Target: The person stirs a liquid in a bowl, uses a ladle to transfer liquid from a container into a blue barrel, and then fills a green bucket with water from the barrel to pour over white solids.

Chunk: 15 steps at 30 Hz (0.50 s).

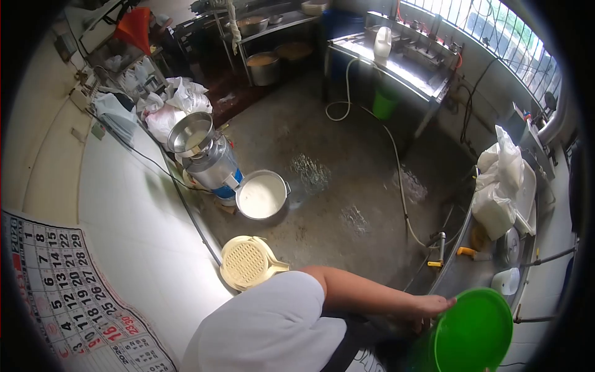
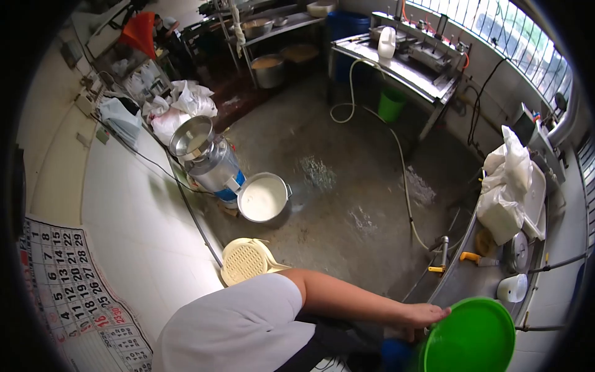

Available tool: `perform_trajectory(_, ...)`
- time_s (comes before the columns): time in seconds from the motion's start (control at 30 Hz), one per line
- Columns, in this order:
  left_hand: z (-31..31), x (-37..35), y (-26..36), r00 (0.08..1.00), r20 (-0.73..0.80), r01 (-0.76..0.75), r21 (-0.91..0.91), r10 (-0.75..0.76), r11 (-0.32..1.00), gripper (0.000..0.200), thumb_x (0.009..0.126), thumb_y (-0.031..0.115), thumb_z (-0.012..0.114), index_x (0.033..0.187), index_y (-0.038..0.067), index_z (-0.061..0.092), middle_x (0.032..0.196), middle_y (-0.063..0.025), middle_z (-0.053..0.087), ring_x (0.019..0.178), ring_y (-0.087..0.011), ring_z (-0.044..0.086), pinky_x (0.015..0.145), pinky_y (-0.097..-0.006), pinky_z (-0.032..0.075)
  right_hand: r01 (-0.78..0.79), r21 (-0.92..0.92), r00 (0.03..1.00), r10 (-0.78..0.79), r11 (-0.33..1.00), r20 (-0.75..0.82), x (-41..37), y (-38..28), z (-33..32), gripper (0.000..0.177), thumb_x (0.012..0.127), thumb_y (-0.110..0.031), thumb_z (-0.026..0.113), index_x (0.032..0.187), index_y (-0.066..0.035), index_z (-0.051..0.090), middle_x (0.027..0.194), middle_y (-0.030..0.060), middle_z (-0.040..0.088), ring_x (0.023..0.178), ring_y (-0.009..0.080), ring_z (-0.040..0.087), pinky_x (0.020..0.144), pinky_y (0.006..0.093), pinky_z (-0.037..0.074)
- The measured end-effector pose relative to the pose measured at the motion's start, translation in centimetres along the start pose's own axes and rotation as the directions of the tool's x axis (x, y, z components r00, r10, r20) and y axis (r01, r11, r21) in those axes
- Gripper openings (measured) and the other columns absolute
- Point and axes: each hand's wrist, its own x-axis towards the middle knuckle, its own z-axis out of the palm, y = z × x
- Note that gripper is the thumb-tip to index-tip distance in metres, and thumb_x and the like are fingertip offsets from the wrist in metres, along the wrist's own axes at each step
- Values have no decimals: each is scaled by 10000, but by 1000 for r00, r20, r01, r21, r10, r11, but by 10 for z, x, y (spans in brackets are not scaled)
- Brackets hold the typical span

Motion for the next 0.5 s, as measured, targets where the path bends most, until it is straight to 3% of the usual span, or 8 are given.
perform_trajectory(0.03,-15,-14,4,995,-74,-74,-73,68,995,752,998,696,334,1352,51,485,1183,-176,617,966,-342,679,701,-504,625,-501,141,857,512,854,-56,14,-9,28,328,903,-224,685,1139,0,645,1069,193,661,870,261,672,689,387,537)
perform_trajectory(0.07,-32,-30,7,980,-152,-149,-141,127,979,744,999,692,346,1356,54,482,1162,-185,624,965,-350,678,720,-516,629,-842,287,469,883,456,-26,39,-23,61,375,909,-254,691,1195,-18,636,1085,194,660,901,235,673,735,407,540)
perform_trajectory(0.13,-81,-74,13,928,-370,-98,-121,47,988,677,1018,645,374,1283,33,492,1076,-192,635,888,-322,691,625,-467,626,-770,387,594,791,507,145,56,-22,133,499,930,-489,671,1281,-138,618,1150,260,669,876,364,680,772,602,516)
perform_trajectory(0.2,-123,-110,-4,797,-597,-132,-31,87,991,593,1028,598,422,1158,24,499,951,-168,644,739,-268,684,499,-398,577,-592,766,639,725,251,257,93,-66,216,521,878,-31,579,1395,11,525,1264,150,628,1076,272,656,899,391,555)
perform_trajectory(0.27,-157,-142,-16,657,-751,-113,-9,68,994,532,1024,565,472,1054,34,484,837,-117,633,579,-207,630,406,-353,494,-604,764,646,701,227,302,96,-54,282,649,829,79,522,1466,12,422,1296,151,589,1106,237,633,930,353,537)
perform_trajectory(0.4,-200,-212,-33,454,-888,10,90,76,996,523,995,565,542,989,45,498,761,-93,619,510,-174,589,382,-326,460,-716,698,576,587,26,569,106,-56,394,625,821,66,509,1442,11,469,1192,96,641,989,189,654,859,310,541)
perform_trajectory(0.47,-208,-235,-38,377,-922,89,134,91,987,522,985,565,562,964,47,504,746,-92,614,501,-169,587,373,-316,450,-727,675,638,486,127,597,85,-7,461,577,832,41,506,1406,-10,525,1130,58,654,940,158,650,813,278,533)
perform_trajectory(0.5,-210,-247,-40,368,-929,90,77,38,993,525,977,565,577,944,45,509,738,-93,612,497,-165,591,363,-304,439,-765,642,589,458,50,666,90,-18,474,570,837,42,501,1404,-8,528,1136,62,656,947,158,651,820,273,529)
